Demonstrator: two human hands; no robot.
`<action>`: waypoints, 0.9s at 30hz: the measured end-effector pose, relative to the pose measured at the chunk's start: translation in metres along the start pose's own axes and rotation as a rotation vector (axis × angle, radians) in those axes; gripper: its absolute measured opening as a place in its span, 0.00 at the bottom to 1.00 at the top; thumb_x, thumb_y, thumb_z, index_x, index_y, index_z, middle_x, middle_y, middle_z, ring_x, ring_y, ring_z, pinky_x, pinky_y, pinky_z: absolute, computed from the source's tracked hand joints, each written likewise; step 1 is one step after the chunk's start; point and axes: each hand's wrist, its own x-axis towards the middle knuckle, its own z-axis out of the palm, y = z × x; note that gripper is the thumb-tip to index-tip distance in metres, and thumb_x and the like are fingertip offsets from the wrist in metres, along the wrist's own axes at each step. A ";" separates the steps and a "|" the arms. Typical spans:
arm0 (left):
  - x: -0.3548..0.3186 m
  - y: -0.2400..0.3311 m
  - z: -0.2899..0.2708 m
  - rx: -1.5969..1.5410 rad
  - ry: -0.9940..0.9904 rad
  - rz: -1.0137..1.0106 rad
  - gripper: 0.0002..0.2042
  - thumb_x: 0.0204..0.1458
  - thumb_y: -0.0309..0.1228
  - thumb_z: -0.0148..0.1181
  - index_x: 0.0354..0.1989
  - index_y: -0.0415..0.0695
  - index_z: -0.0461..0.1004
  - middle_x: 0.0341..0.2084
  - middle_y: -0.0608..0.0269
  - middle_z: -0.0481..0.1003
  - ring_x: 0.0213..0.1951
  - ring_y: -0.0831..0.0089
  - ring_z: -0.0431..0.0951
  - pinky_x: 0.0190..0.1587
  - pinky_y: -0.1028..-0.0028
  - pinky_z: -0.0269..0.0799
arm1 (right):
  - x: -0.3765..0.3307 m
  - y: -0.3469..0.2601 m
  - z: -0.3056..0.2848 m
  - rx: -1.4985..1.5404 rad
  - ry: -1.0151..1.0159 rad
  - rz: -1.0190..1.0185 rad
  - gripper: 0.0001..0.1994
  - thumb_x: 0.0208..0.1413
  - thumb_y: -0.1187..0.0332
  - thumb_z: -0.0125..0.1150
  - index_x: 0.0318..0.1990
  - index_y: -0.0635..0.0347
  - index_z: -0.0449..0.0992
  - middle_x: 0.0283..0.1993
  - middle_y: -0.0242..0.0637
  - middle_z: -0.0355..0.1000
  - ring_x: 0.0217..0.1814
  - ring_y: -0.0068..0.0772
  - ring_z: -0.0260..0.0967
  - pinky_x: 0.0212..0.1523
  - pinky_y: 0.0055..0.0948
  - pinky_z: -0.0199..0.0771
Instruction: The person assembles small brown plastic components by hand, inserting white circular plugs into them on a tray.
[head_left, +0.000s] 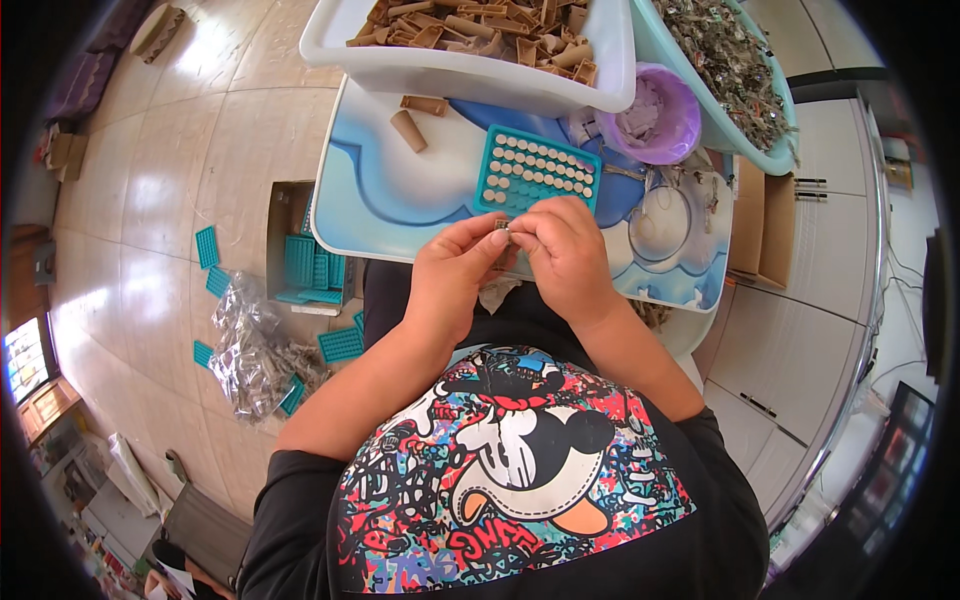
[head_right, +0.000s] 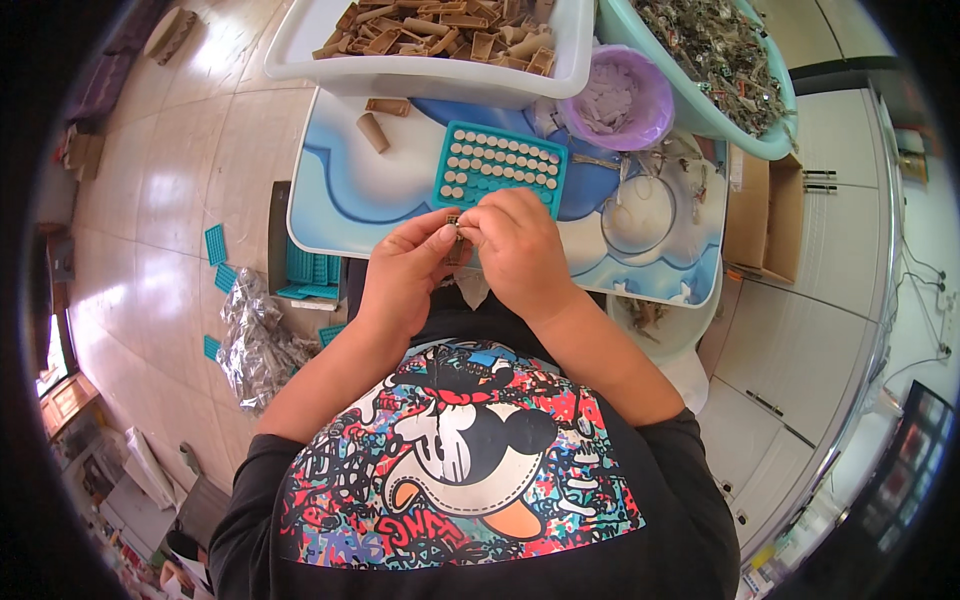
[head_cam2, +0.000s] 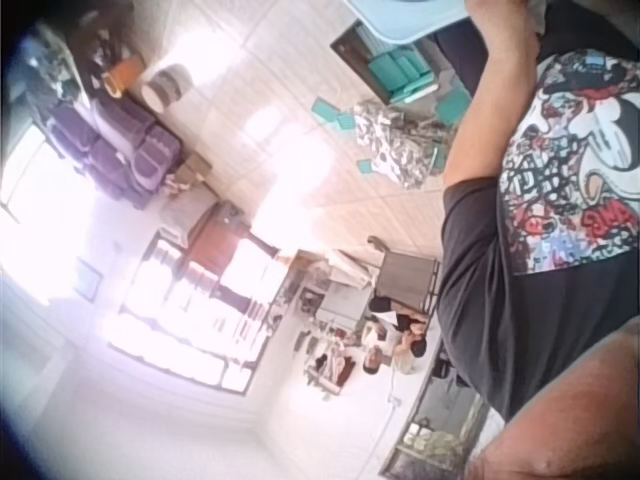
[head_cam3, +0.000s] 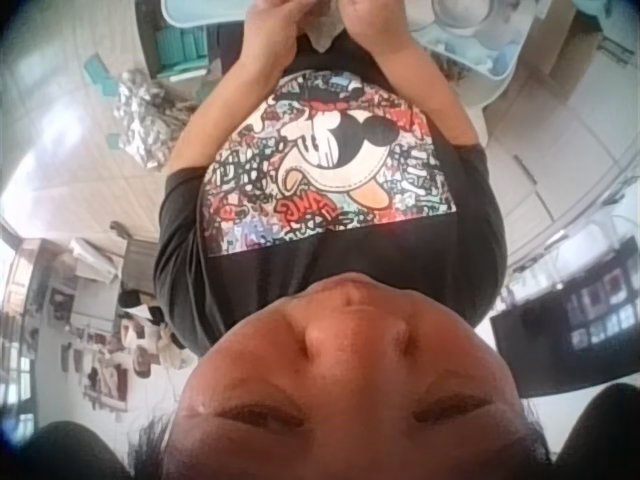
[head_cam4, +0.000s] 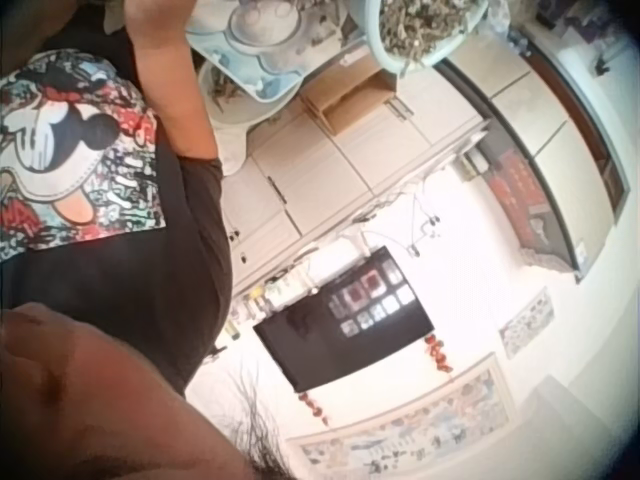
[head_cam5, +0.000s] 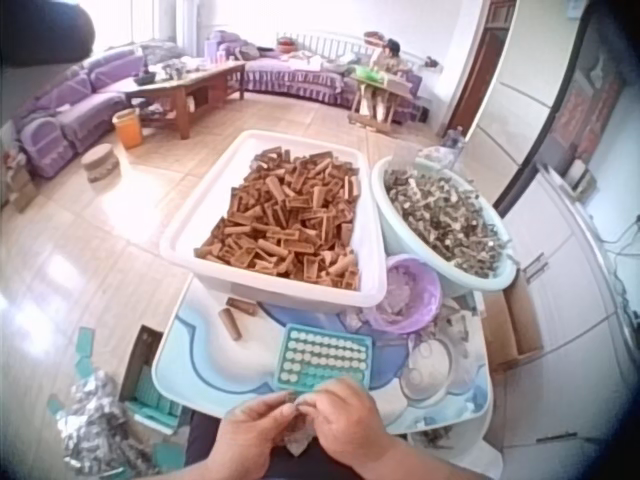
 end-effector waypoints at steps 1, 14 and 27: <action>-0.001 0.001 -0.002 -0.008 -0.010 0.032 0.13 0.54 0.26 0.57 0.47 0.35 0.71 0.35 0.61 0.74 0.35 0.75 0.75 0.40 0.78 0.72 | 0.002 -0.002 0.002 0.000 -0.001 -0.002 0.06 0.41 0.75 0.63 0.27 0.60 0.72 0.29 0.36 0.68 0.34 0.40 0.64 0.34 0.35 0.65; -0.002 0.032 -0.033 -0.028 0.033 0.167 0.10 0.57 0.30 0.52 0.43 0.39 0.70 0.34 0.60 0.75 0.35 0.74 0.77 0.40 0.75 0.75 | 0.090 0.018 0.055 -0.335 0.047 -0.249 0.01 0.43 0.73 0.56 0.25 0.58 0.71 0.27 0.35 0.67 0.31 0.37 0.70 0.30 0.33 0.70; -0.013 0.037 -0.024 -0.081 0.013 0.113 0.12 0.57 0.31 0.53 0.47 0.39 0.68 0.36 0.57 0.75 0.37 0.71 0.77 0.41 0.73 0.77 | 0.070 0.005 0.018 -0.137 0.097 0.011 0.02 0.50 0.72 0.55 0.32 0.58 0.72 0.31 0.35 0.70 0.29 0.30 0.69 0.29 0.29 0.69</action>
